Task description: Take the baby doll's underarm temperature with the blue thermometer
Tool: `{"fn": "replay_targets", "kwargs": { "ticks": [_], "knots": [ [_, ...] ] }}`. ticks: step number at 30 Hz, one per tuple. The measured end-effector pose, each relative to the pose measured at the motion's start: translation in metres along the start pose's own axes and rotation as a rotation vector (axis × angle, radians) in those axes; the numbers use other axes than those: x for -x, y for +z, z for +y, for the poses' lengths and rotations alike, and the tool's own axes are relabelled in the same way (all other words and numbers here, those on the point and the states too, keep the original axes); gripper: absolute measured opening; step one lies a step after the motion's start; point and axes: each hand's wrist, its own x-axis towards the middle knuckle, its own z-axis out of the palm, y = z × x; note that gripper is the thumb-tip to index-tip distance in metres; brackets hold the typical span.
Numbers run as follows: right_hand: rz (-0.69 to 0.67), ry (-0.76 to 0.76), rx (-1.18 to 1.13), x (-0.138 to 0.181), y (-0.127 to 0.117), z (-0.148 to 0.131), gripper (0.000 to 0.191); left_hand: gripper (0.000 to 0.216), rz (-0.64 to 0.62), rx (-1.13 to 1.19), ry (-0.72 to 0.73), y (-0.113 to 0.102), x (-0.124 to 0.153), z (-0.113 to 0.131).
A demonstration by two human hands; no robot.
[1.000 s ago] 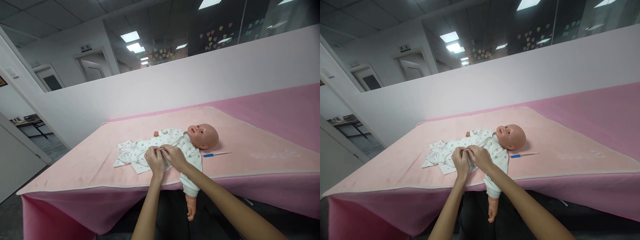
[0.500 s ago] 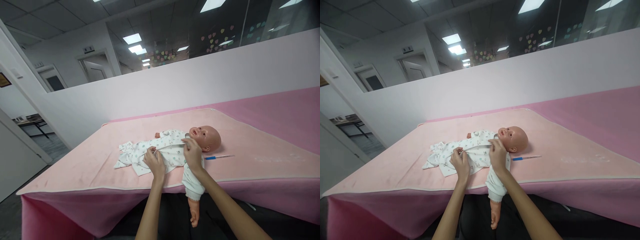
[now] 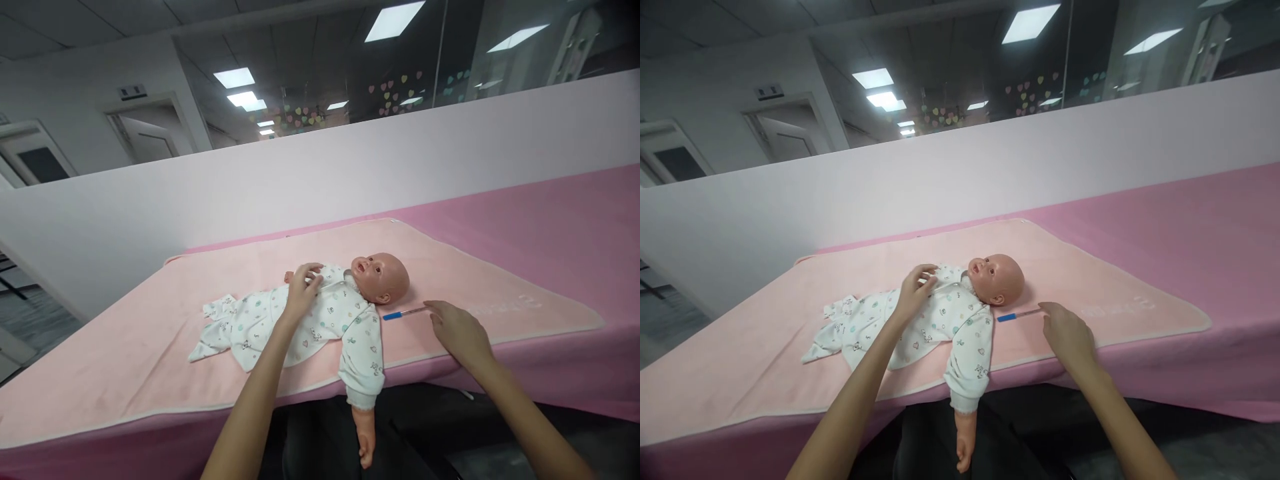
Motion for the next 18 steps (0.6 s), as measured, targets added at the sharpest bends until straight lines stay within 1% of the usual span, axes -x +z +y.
{"fn": "replay_targets", "kwargs": {
  "ticks": [1,2,3,5,8,10,12,14,15,16,18],
  "knots": [
    [-0.011,-0.019,0.006,-0.002,0.0,0.001,0.036,0.022,-0.118,-0.029,-0.012,0.004,-0.004,0.0],
    [-0.021,-0.033,0.012,-0.003,0.0,0.002,0.036,0.021,-0.209,-0.074,-0.017,0.007,-0.005,-0.001],
    [-0.034,-0.045,0.019,-0.005,-0.001,0.003,0.036,0.021,-0.27,-0.129,-0.011,0.01,-0.004,0.0],
    [-0.07,-0.052,0.03,-0.009,-0.002,0.005,0.036,0.024,-0.326,-0.22,0.017,0.012,-0.001,0.002],
    [-0.142,-0.002,0.036,-0.015,-0.006,0.009,0.035,0.027,-0.361,-0.255,0.029,0.012,0.002,0.005],
    [-0.202,0.031,0.05,-0.018,-0.013,0.012,0.033,0.023,-0.348,-0.218,-0.024,0.01,-0.001,0.003],
    [-0.256,0.047,0.066,-0.019,-0.025,0.014,0.029,0.023,-0.326,-0.12,-0.179,0.005,-0.008,-0.001],
    [-0.286,0.051,0.059,-0.021,-0.044,0.018,0.026,0.024,-0.315,-0.034,-0.357,-0.003,-0.017,-0.007],
    [-0.283,0.052,0.047,-0.021,-0.055,0.02,0.024,0.024,-0.313,-0.033,-0.406,-0.008,-0.022,-0.01],
    [-0.265,0.044,0.027,-0.023,-0.068,0.021,0.023,0.022,-0.31,-0.055,-0.425,-0.013,-0.028,-0.011],
    [-0.165,0.005,-0.038,-0.028,-0.095,0.019,0.021,0.015,-0.305,-0.134,-0.418,-0.022,-0.039,-0.012]
  ]
}}
